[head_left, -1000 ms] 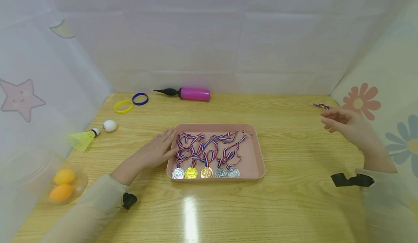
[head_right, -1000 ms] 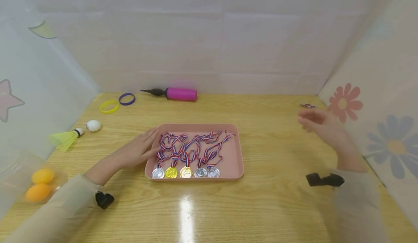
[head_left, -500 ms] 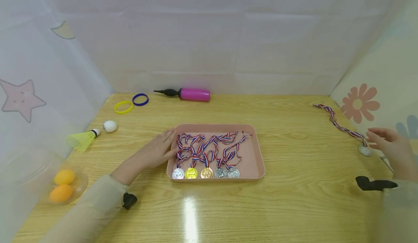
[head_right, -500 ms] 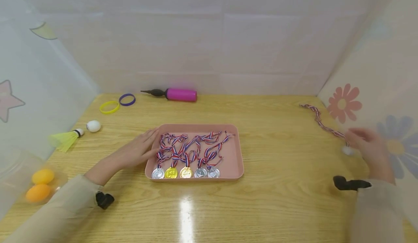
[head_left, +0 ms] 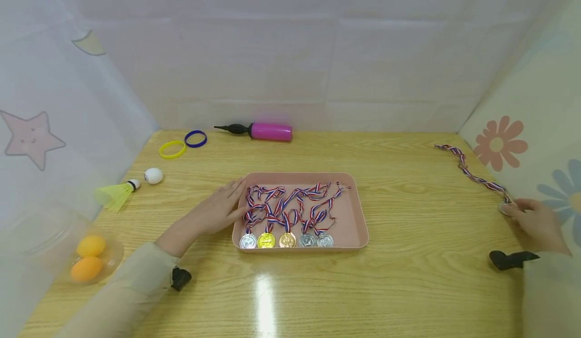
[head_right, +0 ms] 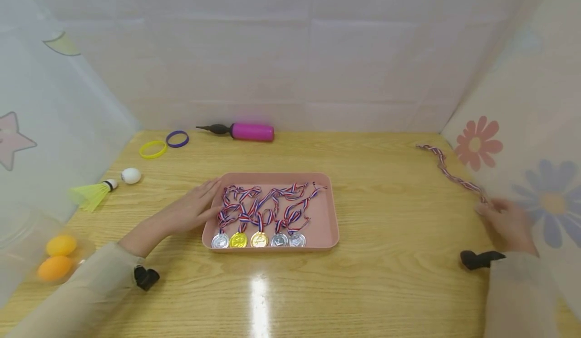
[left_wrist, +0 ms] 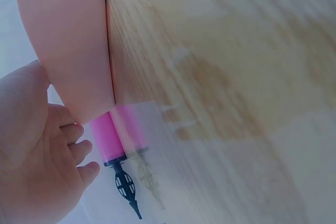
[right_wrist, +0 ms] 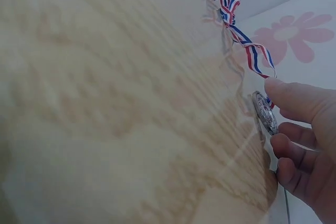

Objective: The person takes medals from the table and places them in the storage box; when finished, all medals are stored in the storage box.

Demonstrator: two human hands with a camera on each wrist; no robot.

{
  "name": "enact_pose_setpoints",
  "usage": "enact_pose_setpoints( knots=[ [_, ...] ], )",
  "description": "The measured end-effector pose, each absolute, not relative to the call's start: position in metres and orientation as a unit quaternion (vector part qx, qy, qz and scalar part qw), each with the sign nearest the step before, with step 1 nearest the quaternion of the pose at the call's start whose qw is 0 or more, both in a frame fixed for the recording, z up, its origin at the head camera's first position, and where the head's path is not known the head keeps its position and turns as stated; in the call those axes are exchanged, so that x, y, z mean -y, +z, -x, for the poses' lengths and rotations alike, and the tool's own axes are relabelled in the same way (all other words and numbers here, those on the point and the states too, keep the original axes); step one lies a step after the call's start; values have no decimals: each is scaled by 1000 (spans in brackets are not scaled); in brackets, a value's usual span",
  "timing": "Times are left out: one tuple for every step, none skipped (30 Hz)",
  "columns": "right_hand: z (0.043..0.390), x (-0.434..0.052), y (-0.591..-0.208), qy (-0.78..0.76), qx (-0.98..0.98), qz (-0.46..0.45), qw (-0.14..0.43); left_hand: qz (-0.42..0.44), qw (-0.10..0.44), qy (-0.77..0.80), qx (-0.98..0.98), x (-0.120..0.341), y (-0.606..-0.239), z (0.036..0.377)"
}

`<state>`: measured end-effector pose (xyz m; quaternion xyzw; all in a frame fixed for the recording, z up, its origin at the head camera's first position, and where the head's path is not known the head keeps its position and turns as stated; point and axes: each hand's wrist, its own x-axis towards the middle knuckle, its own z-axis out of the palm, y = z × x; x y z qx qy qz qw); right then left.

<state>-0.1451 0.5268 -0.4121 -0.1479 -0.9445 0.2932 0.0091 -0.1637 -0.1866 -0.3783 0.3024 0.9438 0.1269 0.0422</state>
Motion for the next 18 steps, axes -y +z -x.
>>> enact_pose_setpoints(
  knots=[
    [146, -526, -412, 282, 949, 144, 9, -302, 43, 126, -944, 187, -379, 164],
    [147, -523, -411, 273, 952, 139, 9, -302, 42, 125, -944, 187, -379, 164],
    [147, -522, -410, 263, 956, 131, 9, -303, 42, 125, -944, 187, -380, 164],
    [148, -520, -409, 257, 958, 126, 10, -303, 41, 124, -944, 187, -380, 165],
    [149, -519, -408, 252, 960, 122, 10, -304, 39, 123, -944, 187, -380, 165],
    [150, -518, -408, 243, 963, 119, 11, -304, 38, 123, -944, 187, -380, 165],
    [150, -516, -407, 237, 964, 118, 9, -305, 38, 122, -944, 187, -381, 165],
    [151, -516, -407, 232, 966, 116, 8, -305, 37, 122, -944, 187, -380, 165],
    [152, -515, -406, 227, 967, 115, 7, -305, 37, 122, -944, 187, -380, 165],
    [153, -515, -406, 223, 968, 116, 6, -305, 37, 122, -944, 186, -380, 165],
    [153, -515, -406, 220, 969, 116, 7, -305, 38, 123, -944, 186, -380, 165],
    [154, -515, -407, 219, 969, 117, 8, -304, 39, 124, -944, 186, -380, 165],
    [154, -515, -407, 221, 968, 117, 9, -304, 40, 125, -944, 186, -379, 164],
    [154, -515, -408, 225, 967, 116, 13, -303, 42, 126, -944, 186, -379, 164],
    [154, -515, -408, 227, 967, 115, 18, -302, 42, 126, -944, 186, -379, 164],
    [154, -516, -409, 233, 966, 113, 21, -302, 43, 126, -944, 186, -379, 164],
    [154, -516, -410, 238, 964, 113, 25, -301, 44, 127, -944, 186, -379, 164],
    [154, -516, -410, 245, 962, 114, 28, -301, 44, 127, -944, 186, -379, 164]
  ],
)
